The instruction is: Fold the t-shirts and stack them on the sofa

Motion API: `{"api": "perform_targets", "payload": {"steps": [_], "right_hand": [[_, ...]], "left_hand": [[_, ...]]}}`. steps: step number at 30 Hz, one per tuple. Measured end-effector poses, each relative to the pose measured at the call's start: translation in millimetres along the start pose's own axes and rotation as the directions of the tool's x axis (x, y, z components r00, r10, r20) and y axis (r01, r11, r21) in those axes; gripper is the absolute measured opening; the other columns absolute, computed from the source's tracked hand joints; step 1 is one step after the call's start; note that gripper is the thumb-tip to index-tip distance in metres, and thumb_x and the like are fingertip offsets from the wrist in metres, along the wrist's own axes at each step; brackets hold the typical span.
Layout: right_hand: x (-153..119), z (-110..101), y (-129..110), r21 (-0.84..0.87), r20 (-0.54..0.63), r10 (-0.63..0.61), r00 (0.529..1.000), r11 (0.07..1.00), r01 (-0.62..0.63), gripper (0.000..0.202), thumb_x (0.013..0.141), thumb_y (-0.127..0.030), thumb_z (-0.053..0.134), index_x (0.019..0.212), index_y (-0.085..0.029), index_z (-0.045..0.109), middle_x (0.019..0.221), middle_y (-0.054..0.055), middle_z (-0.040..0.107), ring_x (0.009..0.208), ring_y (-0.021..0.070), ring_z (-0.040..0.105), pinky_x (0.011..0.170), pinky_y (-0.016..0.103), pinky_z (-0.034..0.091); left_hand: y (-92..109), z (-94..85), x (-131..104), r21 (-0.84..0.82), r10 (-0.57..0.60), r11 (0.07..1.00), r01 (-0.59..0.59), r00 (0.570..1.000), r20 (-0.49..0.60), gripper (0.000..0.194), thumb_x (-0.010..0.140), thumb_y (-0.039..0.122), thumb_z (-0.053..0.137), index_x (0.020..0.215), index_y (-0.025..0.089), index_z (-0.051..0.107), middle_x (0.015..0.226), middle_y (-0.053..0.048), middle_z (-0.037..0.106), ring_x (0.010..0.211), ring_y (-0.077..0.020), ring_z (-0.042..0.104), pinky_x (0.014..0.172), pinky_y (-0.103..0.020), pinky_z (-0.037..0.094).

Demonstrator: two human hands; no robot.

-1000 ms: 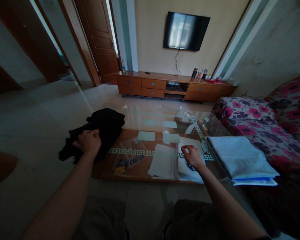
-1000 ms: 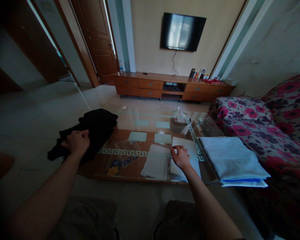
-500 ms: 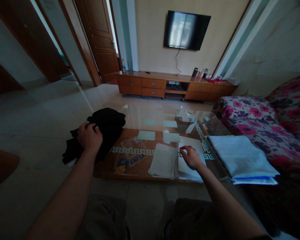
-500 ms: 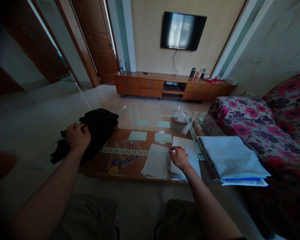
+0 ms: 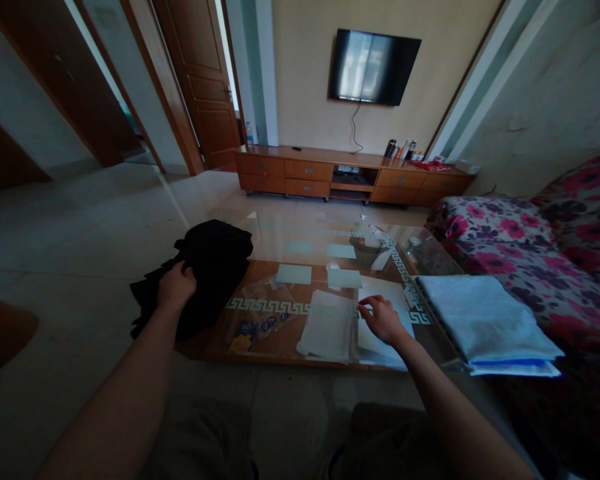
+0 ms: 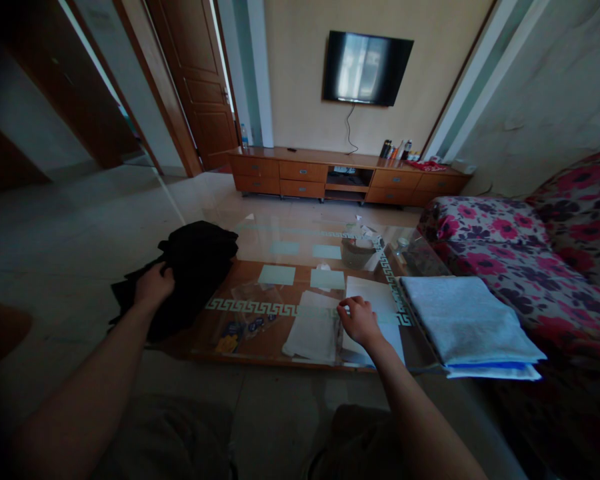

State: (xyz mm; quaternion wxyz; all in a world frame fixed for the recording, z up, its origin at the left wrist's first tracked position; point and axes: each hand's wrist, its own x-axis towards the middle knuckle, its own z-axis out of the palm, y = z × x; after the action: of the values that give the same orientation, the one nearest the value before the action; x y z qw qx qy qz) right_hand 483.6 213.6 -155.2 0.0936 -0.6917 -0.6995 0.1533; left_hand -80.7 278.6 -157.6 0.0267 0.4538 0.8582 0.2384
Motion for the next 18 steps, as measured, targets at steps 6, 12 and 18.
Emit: {"api": "perform_targets", "payload": {"steps": [6, 12, 18], "right_hand": [[0, 1, 1, -0.019, -0.009, -0.006, 1.000, 1.000, 0.006, 0.037, 0.101, -0.045, 0.047, 0.120, -0.027, 0.073, 0.131, 0.011, 0.060, 0.119, 0.0320, 0.055, 0.093, 0.043, 0.044], [5, 11, -3, 0.071, -0.087, -0.021, 0.996, 0.997, 0.027, 0.035, 0.099, -0.039, 0.050, 0.122, -0.022, 0.070, 0.129, 0.014, 0.060, 0.118, 0.0318, 0.056, 0.100, 0.047, 0.043], [-1, 30, -38, 0.507, -0.250, -0.306, 0.918, 0.767, 0.394, 0.061, 0.084, -0.041, 0.068, 0.140, -0.021, 0.055, 0.133, 0.012, 0.061, 0.120, 0.0280, 0.058, 0.105, 0.046, 0.047]], "left_hand": [[20, -18.1, -9, -0.096, 0.040, 0.993, -0.072, 0.952, -0.302, 0.036, 0.100, 0.029, 0.047, 0.125, 0.010, 0.064, 0.109, -0.012, 0.062, 0.102, -0.0261, 0.057, 0.094, -0.040, 0.044], [103, -45.4, -60, -0.106, 0.485, 0.755, -0.647, 0.659, -0.574, 0.030, 0.100, 0.023, 0.051, 0.123, 0.019, 0.069, 0.102, -0.008, 0.055, 0.100, -0.0225, 0.054, 0.092, -0.037, 0.045], [189, -31.1, -193, -0.111, 0.938, 0.047, -0.993, 0.082, -0.337, 0.034, 0.101, 0.017, 0.050, 0.129, 0.025, 0.067, 0.101, -0.007, 0.064, 0.101, -0.0205, 0.061, 0.090, -0.033, 0.053]]}}
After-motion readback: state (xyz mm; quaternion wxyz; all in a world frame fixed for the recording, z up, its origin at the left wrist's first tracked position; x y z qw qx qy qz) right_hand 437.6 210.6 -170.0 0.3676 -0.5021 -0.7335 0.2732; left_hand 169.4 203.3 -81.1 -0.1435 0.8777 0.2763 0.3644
